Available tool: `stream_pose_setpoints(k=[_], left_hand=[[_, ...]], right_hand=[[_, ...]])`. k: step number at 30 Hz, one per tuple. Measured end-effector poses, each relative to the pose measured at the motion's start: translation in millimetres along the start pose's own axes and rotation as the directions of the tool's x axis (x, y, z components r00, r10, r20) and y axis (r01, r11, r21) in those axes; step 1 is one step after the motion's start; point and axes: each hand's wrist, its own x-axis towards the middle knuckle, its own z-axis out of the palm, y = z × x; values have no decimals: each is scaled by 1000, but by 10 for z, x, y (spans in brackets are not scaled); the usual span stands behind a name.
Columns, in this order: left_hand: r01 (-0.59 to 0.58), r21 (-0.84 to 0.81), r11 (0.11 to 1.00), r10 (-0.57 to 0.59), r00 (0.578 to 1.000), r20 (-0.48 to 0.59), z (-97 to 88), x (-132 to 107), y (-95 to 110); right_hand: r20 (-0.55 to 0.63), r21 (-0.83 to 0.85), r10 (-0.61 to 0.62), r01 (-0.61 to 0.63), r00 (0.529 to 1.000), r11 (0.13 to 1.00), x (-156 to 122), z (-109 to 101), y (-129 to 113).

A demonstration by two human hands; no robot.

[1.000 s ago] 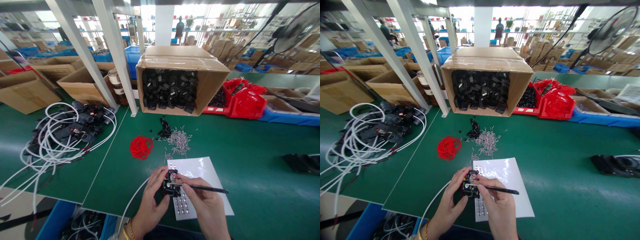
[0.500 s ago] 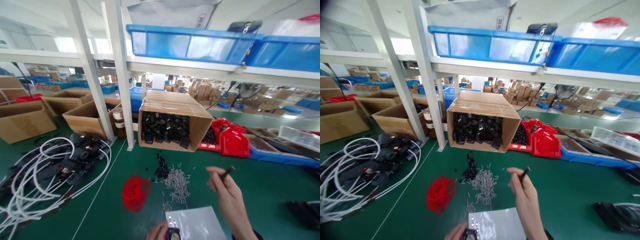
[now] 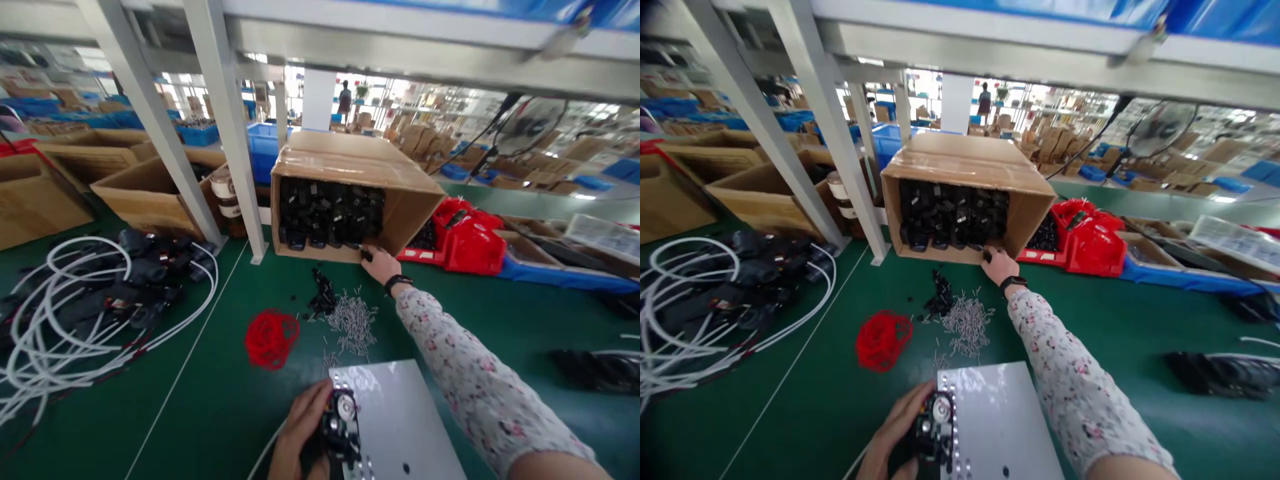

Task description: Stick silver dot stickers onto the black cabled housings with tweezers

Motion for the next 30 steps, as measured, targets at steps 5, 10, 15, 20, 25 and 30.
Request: stream_pose_setpoints(k=[5, 10, 15, 20, 25, 30], left_hand=[[98, -83, 992, -97, 995, 25, 3, -35, 114], [114, -98, 989, -111, 993, 31, 2, -30, 172], [79, -87, 993, -73, 995, 61, -29, -32, 171], [39, 35, 999, -40, 999, 36, 88, -49, 45], [145, 62, 988, -134, 979, -156, 312, 20, 36], [-144, 544, 827, 155, 988, 26, 383, 51, 365]], right_hand=[[29, -35, -35, 36, 999, 999, -297, 58, 213], [-5, 28, 16, -16, 1000, 999, -379, 84, 202], [38, 221, 62, -69, 997, 973, -465, -88, 174], [150, 577, 11, -96, 989, 811, -1310, -529, 217], [563, 764, -163, -586, 810, -270, -2566, -505, 212], [585, 665, -91, -540, 806, -516, -3085, -68, 74]])
